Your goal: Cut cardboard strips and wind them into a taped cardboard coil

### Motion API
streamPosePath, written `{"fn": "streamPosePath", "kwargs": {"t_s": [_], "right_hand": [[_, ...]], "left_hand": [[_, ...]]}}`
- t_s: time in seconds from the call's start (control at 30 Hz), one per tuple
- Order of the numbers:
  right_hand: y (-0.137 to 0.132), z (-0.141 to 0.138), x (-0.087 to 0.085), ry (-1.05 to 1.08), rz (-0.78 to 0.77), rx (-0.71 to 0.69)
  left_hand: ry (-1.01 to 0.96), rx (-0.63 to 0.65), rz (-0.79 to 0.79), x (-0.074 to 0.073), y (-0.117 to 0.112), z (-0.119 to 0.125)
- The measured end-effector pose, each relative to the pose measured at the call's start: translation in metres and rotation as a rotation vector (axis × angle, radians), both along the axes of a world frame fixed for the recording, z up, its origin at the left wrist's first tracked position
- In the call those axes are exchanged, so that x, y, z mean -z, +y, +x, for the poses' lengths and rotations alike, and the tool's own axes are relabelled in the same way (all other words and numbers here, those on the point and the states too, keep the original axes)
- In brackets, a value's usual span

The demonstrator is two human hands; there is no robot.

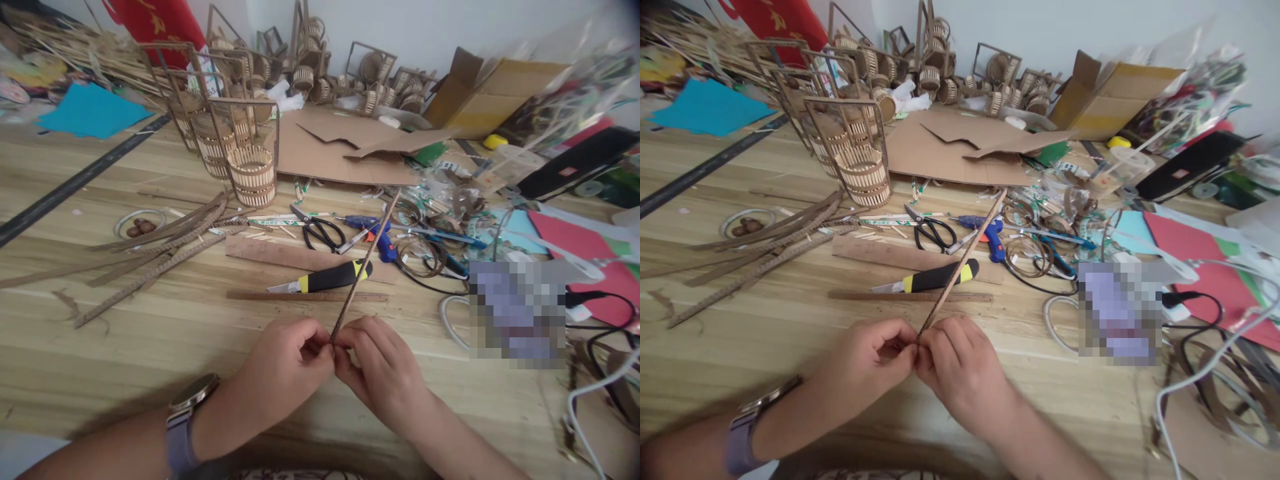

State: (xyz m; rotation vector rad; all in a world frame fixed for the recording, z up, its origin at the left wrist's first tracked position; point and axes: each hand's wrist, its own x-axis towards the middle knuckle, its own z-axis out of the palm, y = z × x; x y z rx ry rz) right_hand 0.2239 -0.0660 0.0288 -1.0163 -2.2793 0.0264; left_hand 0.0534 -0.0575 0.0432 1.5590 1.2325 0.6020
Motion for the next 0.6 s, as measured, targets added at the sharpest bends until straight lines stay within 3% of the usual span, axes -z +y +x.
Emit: {"fn": "streamPosePath", "kwargs": {"t_s": [0.3, 0.6], "right_hand": [[-0.0029, -0.0023, -0.0001, -0.006, -0.052, -0.014], [-0.0002, 0.0013, -0.0011, 0.189, -0.26, -0.037]], "left_hand": [[0.082, 0.005, 0.137, 0.0019, -0.004, -0.0003], [0.061, 0.043, 0.121, 0.0056, -0.0014, -0.0033]]}}
